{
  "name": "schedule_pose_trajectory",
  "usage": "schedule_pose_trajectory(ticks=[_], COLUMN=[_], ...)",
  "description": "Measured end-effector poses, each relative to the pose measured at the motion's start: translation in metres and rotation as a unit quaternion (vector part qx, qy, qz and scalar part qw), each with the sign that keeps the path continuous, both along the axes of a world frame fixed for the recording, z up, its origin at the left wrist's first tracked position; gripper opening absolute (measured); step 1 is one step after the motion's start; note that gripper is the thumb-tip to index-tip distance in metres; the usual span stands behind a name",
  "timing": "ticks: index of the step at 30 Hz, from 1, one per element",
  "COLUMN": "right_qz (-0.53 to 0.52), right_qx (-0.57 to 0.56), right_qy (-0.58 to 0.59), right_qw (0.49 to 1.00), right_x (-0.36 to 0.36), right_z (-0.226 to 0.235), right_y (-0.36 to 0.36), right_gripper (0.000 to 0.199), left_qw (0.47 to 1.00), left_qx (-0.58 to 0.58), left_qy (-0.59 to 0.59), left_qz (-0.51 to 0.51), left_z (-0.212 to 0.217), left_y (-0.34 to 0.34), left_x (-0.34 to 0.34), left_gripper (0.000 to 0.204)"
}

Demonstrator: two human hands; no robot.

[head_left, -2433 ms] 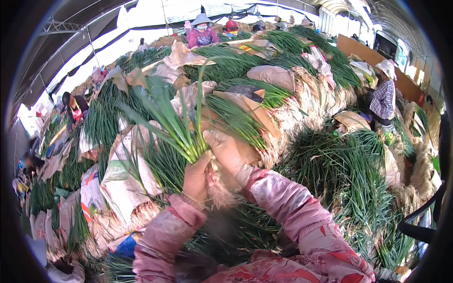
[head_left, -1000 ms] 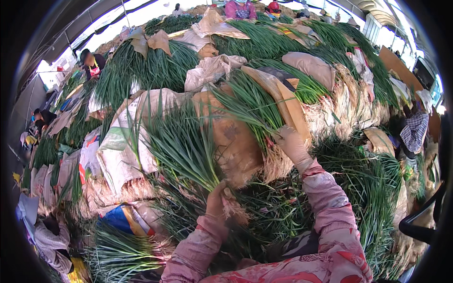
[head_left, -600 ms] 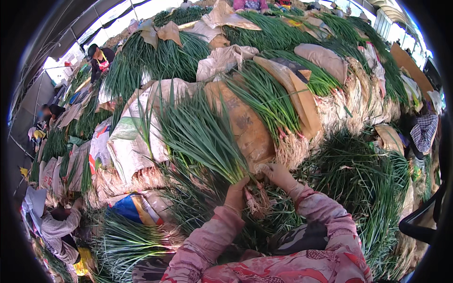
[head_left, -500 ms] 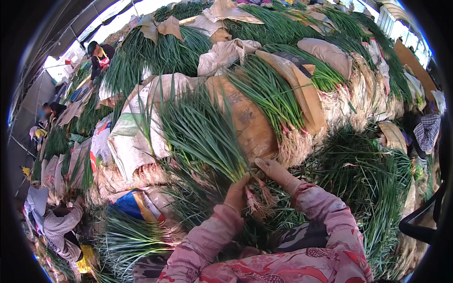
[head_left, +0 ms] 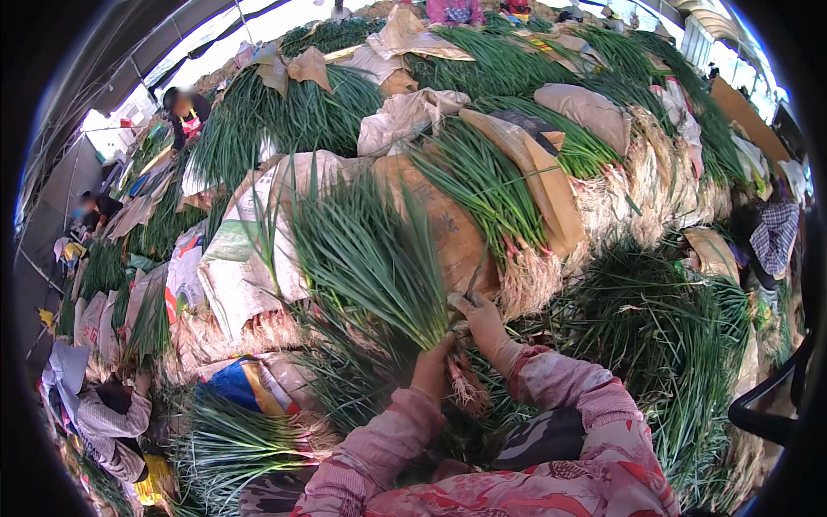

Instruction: The person repeatedly picks up bunches of green onions, trims the root ends by hand, and places the trimmed bunches into a blue bin. The person works continuously among large piles of green onions and sacks in a covered market area.

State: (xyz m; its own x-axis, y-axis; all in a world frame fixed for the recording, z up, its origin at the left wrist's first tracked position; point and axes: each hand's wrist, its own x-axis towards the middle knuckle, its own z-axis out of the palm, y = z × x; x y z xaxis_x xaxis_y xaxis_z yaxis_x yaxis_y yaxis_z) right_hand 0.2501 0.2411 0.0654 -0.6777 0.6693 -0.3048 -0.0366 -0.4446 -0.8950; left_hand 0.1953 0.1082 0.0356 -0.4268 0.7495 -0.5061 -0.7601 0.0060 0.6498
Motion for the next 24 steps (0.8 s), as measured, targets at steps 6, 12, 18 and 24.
schedule_pose_trajectory(ticks=[6, 12, 18, 24], right_qz=[-0.021, 0.28, -0.129, -0.078], right_qx=[0.193, 0.596, 0.815, 0.627], right_qy=[0.022, -0.276, -0.239, -0.304], right_qw=[0.981, 0.7, 0.512, 0.713], right_x=[0.017, 0.065, 0.045, 0.041], right_z=[0.014, -0.014, 0.016, 0.039], right_y=[0.023, 0.098, 0.184, 0.173], right_gripper=[0.024, 0.038, 0.02, 0.023], left_qw=[0.983, 0.983, 1.0, 0.998], left_qx=[-0.011, -0.012, -0.018, 0.049], left_qy=[0.183, 0.182, -0.01, 0.012], left_qz=[0.011, 0.036, -0.021, 0.035], left_z=[0.024, 0.038, 0.004, 0.013], left_y=[0.017, -0.002, 0.012, 0.021], left_x=[0.007, -0.038, -0.044, -0.056], left_gripper=[0.034, 0.026, 0.029, 0.025])
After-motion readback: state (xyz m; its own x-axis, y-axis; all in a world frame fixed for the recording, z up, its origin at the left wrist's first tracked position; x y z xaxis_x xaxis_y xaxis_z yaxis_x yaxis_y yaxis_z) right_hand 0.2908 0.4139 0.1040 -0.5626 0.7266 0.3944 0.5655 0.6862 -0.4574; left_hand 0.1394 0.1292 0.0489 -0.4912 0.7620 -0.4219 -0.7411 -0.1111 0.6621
